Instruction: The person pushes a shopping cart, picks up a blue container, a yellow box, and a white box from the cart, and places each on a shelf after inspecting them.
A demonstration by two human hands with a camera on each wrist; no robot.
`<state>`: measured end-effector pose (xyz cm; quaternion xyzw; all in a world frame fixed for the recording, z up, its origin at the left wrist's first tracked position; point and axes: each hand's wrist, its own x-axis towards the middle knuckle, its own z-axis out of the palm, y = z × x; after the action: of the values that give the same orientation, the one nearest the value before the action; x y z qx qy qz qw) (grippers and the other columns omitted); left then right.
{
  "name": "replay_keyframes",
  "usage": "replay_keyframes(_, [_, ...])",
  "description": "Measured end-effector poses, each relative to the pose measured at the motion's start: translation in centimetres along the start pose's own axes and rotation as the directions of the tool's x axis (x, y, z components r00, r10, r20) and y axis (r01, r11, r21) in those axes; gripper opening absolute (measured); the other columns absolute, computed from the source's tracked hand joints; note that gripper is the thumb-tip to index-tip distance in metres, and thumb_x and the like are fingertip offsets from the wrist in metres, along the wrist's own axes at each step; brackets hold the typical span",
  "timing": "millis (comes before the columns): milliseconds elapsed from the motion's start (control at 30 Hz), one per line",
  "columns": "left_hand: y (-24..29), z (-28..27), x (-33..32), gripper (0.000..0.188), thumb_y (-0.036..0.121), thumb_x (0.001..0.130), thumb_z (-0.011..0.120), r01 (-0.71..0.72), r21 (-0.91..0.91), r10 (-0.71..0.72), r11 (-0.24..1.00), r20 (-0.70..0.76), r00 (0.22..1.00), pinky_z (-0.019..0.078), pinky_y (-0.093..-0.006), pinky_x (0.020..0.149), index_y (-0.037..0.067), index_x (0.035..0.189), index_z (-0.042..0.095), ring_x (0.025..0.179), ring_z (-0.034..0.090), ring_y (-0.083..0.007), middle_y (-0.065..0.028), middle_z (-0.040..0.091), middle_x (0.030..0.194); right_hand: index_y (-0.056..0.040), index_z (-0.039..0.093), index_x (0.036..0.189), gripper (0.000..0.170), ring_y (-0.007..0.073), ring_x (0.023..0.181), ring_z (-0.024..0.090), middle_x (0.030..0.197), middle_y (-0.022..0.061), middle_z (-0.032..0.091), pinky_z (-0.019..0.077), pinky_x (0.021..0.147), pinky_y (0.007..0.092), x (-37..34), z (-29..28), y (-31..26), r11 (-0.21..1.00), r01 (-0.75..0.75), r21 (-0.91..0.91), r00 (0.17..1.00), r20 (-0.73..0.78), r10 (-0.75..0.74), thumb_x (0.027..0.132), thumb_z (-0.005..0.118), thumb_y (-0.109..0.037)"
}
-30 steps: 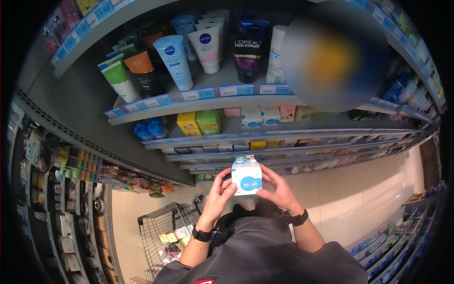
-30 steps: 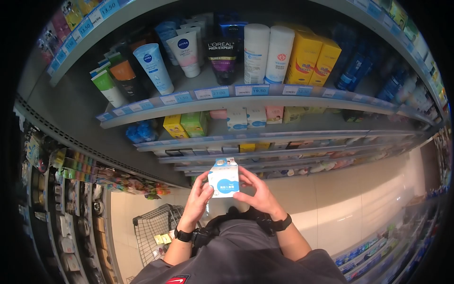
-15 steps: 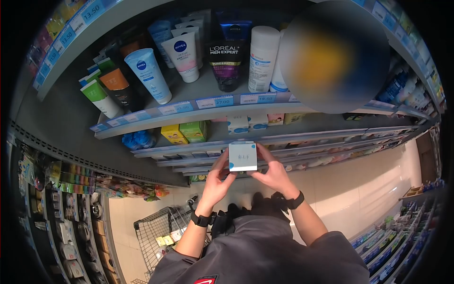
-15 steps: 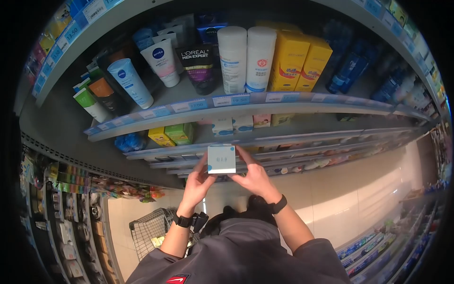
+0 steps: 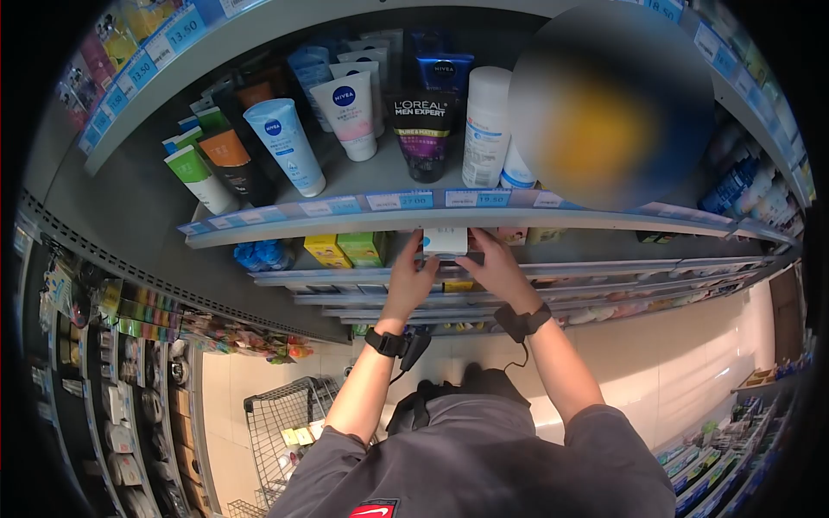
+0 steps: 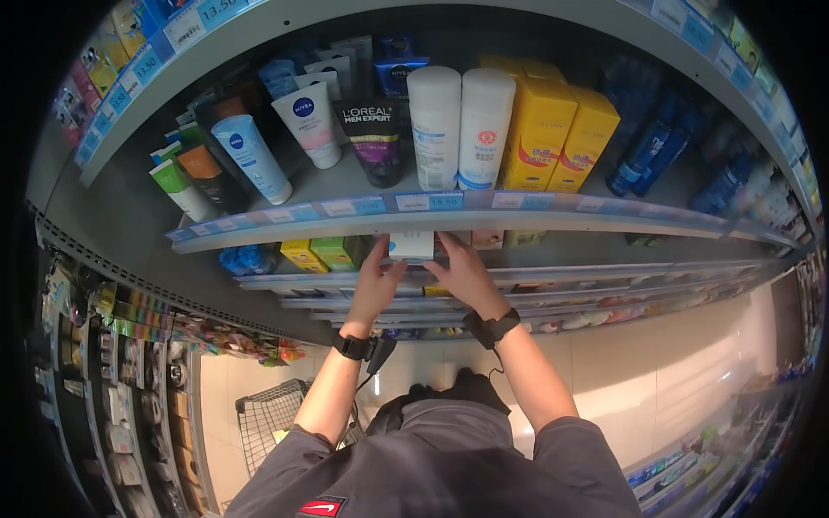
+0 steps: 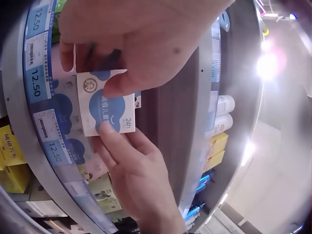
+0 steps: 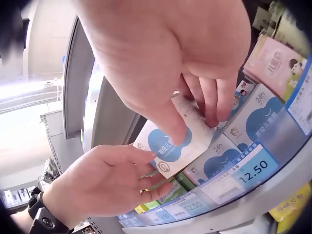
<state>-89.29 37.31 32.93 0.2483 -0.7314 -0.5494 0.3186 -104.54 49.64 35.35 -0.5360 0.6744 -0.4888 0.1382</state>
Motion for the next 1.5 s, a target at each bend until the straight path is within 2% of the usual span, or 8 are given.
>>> replay_keyframes(267, [-2.7, 0.6, 2.7, 0.043, 0.01, 0.084, 0.066, -0.031, 0.122, 0.037, 0.992, -0.049, 0.998, 0.0544, -0.0392, 0.081, 0.0, 0.125, 0.056, 0.099, 0.068, -0.0343, -0.0215, 0.067, 0.111, -0.0001, 0.059, 0.118, 0.039, 0.0327, 0.098, 0.067, 0.102, 0.0187, 0.069, 0.0526, 0.082, 0.0394, 1.8, 0.0, 2.5, 0.98, -0.018, -0.199, 1.0, -0.009, 0.017, 0.083, 0.074, -0.011])
replay_keyframes(800, [-1.0, 1.0, 2.5, 0.023, 0.013, 0.079, 0.075, 0.011, 0.409, 0.075, 0.912, -0.195, 0.978, 0.0538, -0.0361, 0.072, -0.003, 0.091, 0.064, 0.08, 0.071, -0.0299, -0.0178, 0.069, 0.084, 0.0003, 0.062, 0.11, 0.035, 0.0429, 0.098, 0.061, 0.102, 0.023, 0.067, 0.0486, 0.086, 0.0485, 2.0, 0.4, 3.9, 0.891, 0.077, -0.448, 0.995, -0.025, -0.099, 0.084, 0.07, -0.022])
replay_keyframes(933, [-0.4, 1.2, 2.2, 0.016, 0.007, 0.082, 0.069, 0.011, 0.425, 0.084, 0.905, -0.205, 0.975, 0.0535, -0.0376, 0.072, -0.003, 0.093, 0.063, 0.079, 0.07, -0.0329, -0.0178, 0.069, 0.082, -0.0009, 0.064, 0.107, 0.032, 0.0415, 0.095, 0.062, 0.102, 0.0214, 0.067, 0.0487, 0.086, 0.0483, 1.8, 0.1, 4.4, 0.913, 0.099, -0.396, 0.993, -0.02, -0.116, 0.083, 0.07, -0.02])
replay_keyframes(1000, [-0.1, 1.1, 1.6, 0.027, -0.001, 0.083, 0.062, -0.049, 0.53, 0.169, 0.846, -0.181, 0.969, 0.0518, -0.043, 0.077, -0.003, 0.109, 0.063, 0.086, 0.064, -0.0383, -0.0219, 0.066, 0.094, -0.0021, 0.065, 0.106, 0.03, 0.0403, 0.094, 0.062, 0.101, 0.0201, 0.067, 0.0483, 0.086, 0.0482, 1.0, 0.0, 4.5, 0.924, 0.139, -0.358, 0.988, -0.017, -0.155, 0.083, 0.069, -0.02])
replay_keyframes(1167, [0.8, 1.2, -3.9, 0.048, -0.003, 0.083, 0.056, -0.034, 0.619, 0.221, 0.785, -0.228, 0.948, 0.0479, -0.0454, 0.087, 0.002, 0.131, 0.054, 0.106, 0.056, -0.0405, -0.0225, 0.06, 0.115, -0.0005, 0.059, 0.121, 0.041, 0.0385, 0.12, 0.052, 0.113, 0.0165, 0.066, 0.0377, 0.102, 0.0499, -2.8, -0.4, 3.1, 0.955, 0.152, -0.256, 0.961, -0.185, -0.203, 0.083, 0.068, -0.012])
replay_keyframes(1300, [0.8, 1.0, -9.4, 0.05, -0.002, 0.084, 0.057, 0.069, 0.57, 0.12, 0.819, -0.288, 0.95, 0.0475, -0.0455, 0.089, 0.004, 0.134, 0.052, 0.107, 0.056, -0.0403, -0.0202, 0.061, 0.117, -0.0009, 0.047, 0.136, 0.062, 0.0377, 0.124, 0.049, 0.124, 0.0168, 0.06, 0.0356, 0.105, 0.0474, -7.3, 1.4, 1.2, 0.982, 0.151, -0.116, 0.985, -0.063, -0.159, 0.079, 0.071, -0.009])
replay_keyframes(1333, [0.4, 1.1, -11.0, 0.051, 0.001, 0.085, 0.058, 0.203, 0.427, -0.052, 0.881, -0.339, 0.939, 0.0475, -0.0443, 0.091, 0.005, 0.136, 0.051, 0.107, 0.057, -0.0387, -0.0195, 0.061, 0.116, -0.0004, 0.043, 0.137, 0.068, 0.0373, 0.125, 0.047, 0.13, 0.0176, 0.055, 0.0341, 0.107, 0.0468, -8.4, 2.4, 1.5, 0.98, 0.155, -0.121, 0.988, 0.024, -0.153, 0.077, 0.073, -0.01])
replay_keyframes(1500, [-1.7, 0.9, -18.5, 0.056, 0.009, 0.086, 0.062, 0.481, 0.333, -0.327, 0.811, -0.424, 0.844, 0.046, -0.0421, 0.096, 0.004, 0.14, 0.047, 0.111, 0.058, -0.0358, -0.02, 0.061, 0.12, -0.0014, 0.045, 0.137, 0.064, 0.0385, 0.127, 0.045, 0.13, 0.0199, 0.052, 0.0372, 0.106, 0.0449, -12.7, 7.7, 2.2, 0.985, 0.118, 0.128, 0.939, 0.308, -0.152, 0.08, 0.071, -0.012])
